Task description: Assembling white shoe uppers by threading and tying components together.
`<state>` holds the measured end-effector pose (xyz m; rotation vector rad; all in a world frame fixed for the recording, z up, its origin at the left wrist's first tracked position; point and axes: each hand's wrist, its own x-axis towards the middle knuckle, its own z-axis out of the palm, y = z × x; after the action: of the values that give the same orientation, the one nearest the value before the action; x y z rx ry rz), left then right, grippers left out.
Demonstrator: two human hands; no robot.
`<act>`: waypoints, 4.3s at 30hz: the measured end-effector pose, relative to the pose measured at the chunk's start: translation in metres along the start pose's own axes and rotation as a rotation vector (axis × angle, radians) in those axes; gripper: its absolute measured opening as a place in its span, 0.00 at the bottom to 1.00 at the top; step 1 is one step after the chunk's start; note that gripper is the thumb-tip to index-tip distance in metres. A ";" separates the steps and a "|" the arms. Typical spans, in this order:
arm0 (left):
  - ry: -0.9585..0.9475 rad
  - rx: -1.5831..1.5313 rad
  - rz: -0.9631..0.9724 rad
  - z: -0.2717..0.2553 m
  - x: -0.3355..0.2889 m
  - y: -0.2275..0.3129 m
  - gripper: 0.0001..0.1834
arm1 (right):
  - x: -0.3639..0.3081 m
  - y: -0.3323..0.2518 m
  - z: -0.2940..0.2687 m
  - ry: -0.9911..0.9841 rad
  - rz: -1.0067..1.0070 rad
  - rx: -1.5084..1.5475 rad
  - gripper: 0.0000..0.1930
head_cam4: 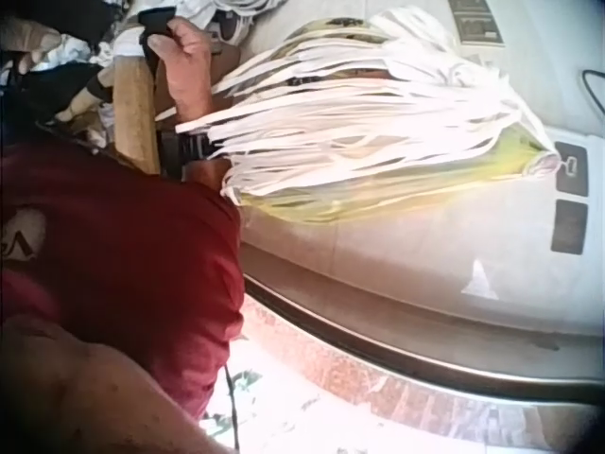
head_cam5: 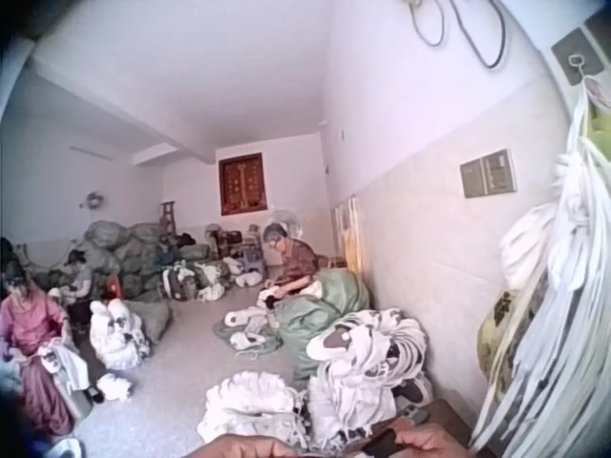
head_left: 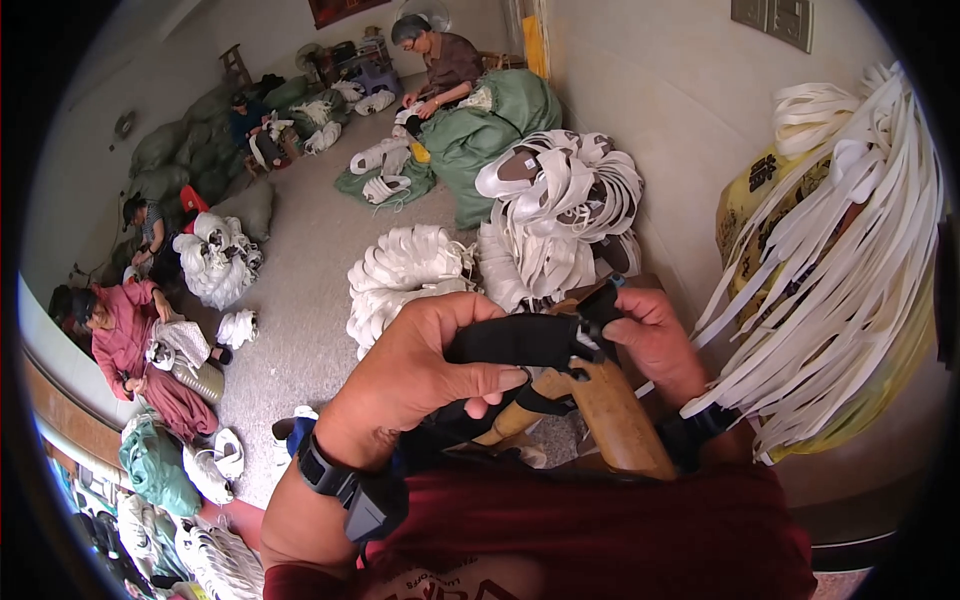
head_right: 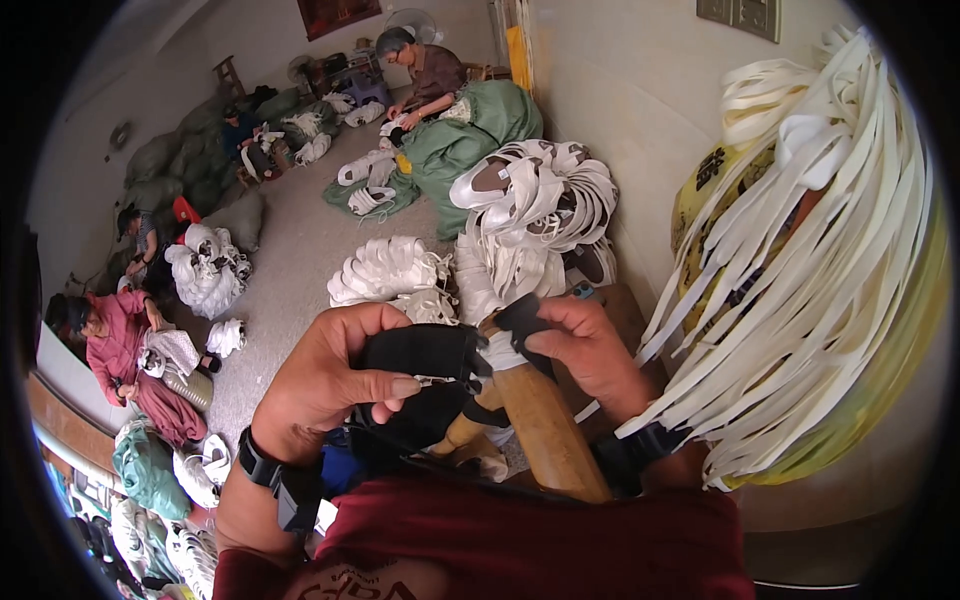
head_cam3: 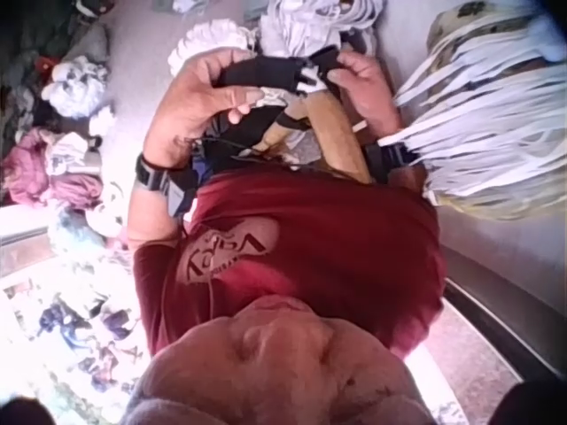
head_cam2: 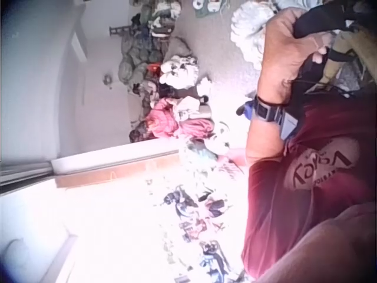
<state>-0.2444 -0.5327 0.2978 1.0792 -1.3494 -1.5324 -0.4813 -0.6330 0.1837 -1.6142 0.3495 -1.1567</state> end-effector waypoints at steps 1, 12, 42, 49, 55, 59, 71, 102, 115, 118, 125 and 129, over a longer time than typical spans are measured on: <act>-0.005 0.018 -0.008 0.000 0.000 0.001 0.14 | -0.002 0.000 0.003 0.056 0.090 0.102 0.08; -0.032 0.103 0.030 0.003 0.008 -0.003 0.09 | 0.007 -0.016 0.006 -0.155 0.124 -0.016 0.14; 0.070 0.754 0.401 -0.008 0.006 -0.019 0.20 | 0.009 -0.020 0.010 -0.145 0.179 0.136 0.12; 0.225 0.956 0.497 -0.007 0.000 -0.015 0.21 | 0.007 -0.019 0.010 -0.149 0.199 0.183 0.13; 0.248 1.121 0.594 -0.012 -0.005 -0.017 0.23 | 0.006 -0.021 0.012 -0.119 0.207 0.173 0.14; 0.261 1.239 0.634 -0.020 -0.006 -0.018 0.24 | 0.006 -0.020 0.012 -0.112 0.212 0.189 0.15; 0.075 0.514 0.459 -0.017 0.007 -0.023 0.09 | 0.007 -0.018 0.005 -0.192 0.246 0.141 0.09; -0.342 0.235 -0.016 -0.011 0.047 -0.036 0.13 | 0.023 -0.010 -0.002 -0.470 -0.022 -0.166 0.14; -0.202 0.396 0.134 -0.030 0.031 -0.082 0.19 | 0.014 -0.028 0.005 -0.110 0.209 -0.063 0.08; -0.238 0.636 0.060 -0.045 0.011 -0.100 0.14 | 0.008 -0.024 -0.025 -0.220 0.224 0.055 0.09; 0.152 0.882 0.225 -0.040 0.007 -0.118 0.15 | 0.012 -0.015 -0.030 -0.287 0.518 0.058 0.08; 0.387 1.154 0.530 -0.053 0.010 -0.156 0.13 | 0.026 -0.013 -0.014 -0.132 0.412 -0.140 0.09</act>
<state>-0.2020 -0.5420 0.1381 1.3847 -2.0312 -0.0408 -0.4841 -0.6550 0.2077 -1.6323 0.6538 -0.7230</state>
